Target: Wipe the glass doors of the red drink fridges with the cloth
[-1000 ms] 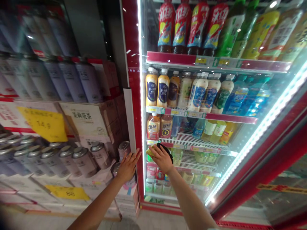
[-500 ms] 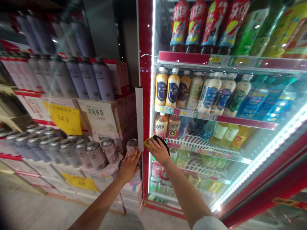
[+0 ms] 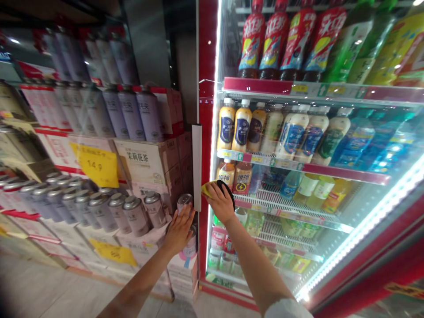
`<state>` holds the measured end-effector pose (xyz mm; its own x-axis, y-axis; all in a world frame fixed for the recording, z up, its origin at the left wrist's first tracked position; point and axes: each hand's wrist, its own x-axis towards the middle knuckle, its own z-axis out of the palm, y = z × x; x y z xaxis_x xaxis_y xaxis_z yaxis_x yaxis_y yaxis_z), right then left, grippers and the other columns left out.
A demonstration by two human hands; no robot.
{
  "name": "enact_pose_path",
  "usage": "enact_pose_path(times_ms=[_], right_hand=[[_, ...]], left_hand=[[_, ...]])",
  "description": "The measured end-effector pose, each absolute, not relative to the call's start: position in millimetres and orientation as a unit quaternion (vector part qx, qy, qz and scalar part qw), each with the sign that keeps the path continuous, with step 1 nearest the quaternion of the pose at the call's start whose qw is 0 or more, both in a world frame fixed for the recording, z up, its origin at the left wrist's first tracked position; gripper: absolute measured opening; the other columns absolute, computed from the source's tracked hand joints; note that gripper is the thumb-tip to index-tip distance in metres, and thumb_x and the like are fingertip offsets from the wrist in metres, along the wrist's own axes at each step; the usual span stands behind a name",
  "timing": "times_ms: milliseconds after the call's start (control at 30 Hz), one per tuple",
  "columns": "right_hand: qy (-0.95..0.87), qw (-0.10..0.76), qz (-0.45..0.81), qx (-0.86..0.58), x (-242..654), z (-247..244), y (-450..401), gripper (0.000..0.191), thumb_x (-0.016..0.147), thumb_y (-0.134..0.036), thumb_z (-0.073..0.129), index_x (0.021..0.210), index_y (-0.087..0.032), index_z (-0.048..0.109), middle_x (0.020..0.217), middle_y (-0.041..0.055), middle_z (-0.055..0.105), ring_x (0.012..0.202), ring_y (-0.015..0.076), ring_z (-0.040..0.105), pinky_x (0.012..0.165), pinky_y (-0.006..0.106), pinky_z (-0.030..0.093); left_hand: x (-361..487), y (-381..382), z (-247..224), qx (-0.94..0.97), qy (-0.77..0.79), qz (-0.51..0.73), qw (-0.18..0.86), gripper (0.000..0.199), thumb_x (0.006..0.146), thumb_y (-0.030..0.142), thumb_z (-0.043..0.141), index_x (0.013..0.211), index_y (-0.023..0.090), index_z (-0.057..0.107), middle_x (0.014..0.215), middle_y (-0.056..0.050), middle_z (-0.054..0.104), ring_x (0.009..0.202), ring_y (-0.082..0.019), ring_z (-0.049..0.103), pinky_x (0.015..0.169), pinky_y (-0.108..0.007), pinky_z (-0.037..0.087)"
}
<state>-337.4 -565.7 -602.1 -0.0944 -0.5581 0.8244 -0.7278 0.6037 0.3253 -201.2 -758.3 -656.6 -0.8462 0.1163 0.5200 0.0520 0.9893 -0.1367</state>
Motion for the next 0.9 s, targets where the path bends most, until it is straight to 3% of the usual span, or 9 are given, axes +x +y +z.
enact_pose_path(times_ms=[133, 267, 400, 700, 900], right_hand=[[-0.72, 0.522, 0.082, 0.45, -330, -622, -562, 0.027, 0.098, -0.022, 0.062, 0.123, -0.026, 0.07, 0.147, 0.0055, 0.06, 0.14, 0.024, 0.049, 0.126, 0.049, 0.023], [-0.711, 0.485, 0.094, 0.5, -315, -653, -537, 0.026, 0.097, -0.022, 0.062, 0.121, -0.029, 0.072, 0.139, 0.0024, 0.065, 0.134, 0.0207, 0.055, 0.12, 0.041, 0.038], [-0.733, 0.504, 0.186, 0.418, -296, -652, -526, 0.04, 0.098, -0.018, 0.059, 0.134, -0.034, 0.066, 0.142, 0.0075, 0.06, 0.136, 0.026, 0.053, 0.111, 0.044, 0.049], [-0.691, 0.531, 0.126, 0.474, -301, -587, -566, 0.041, 0.099, -0.024, 0.06, 0.136, -0.041, 0.063, 0.139, 0.0022, 0.066, 0.133, 0.0237, 0.054, 0.112, 0.041, 0.039], [-0.687, 0.558, 0.125, 0.448, -318, -505, -567, 0.045, 0.099, -0.021, 0.059, 0.14, -0.041, 0.06, 0.145, 0.0031, 0.061, 0.136, 0.0246, 0.05, 0.112, 0.041, 0.039]], left_hand=[[-197, -755, -649, -0.04, -0.96, 0.057, 0.269, 0.077, 0.086, 0.026, 0.055, 0.158, 0.015, 0.032, 0.169, -0.013, 0.024, 0.157, -0.028, 0.02, 0.127, -0.051, 0.021], [-188, -756, -645, -0.038, -0.955, 0.066, 0.287, 0.08, 0.086, 0.021, 0.052, 0.161, 0.016, 0.025, 0.17, -0.012, 0.02, 0.158, -0.027, 0.017, 0.128, -0.05, 0.019], [-186, -757, -639, -0.027, -0.946, 0.067, 0.317, 0.081, 0.087, 0.017, 0.048, 0.162, 0.014, 0.017, 0.17, -0.013, 0.018, 0.158, -0.027, 0.015, 0.128, -0.051, 0.018], [-190, -743, -605, -0.022, -0.921, 0.031, 0.388, 0.077, 0.094, 0.016, 0.038, 0.163, 0.012, 0.003, 0.169, -0.014, 0.021, 0.158, -0.026, 0.015, 0.128, -0.052, 0.021], [-208, -738, -540, -0.045, -0.898, 0.027, 0.437, 0.079, 0.094, 0.016, 0.039, 0.163, 0.013, 0.001, 0.17, -0.013, 0.018, 0.159, -0.028, 0.01, 0.128, -0.054, 0.018]])
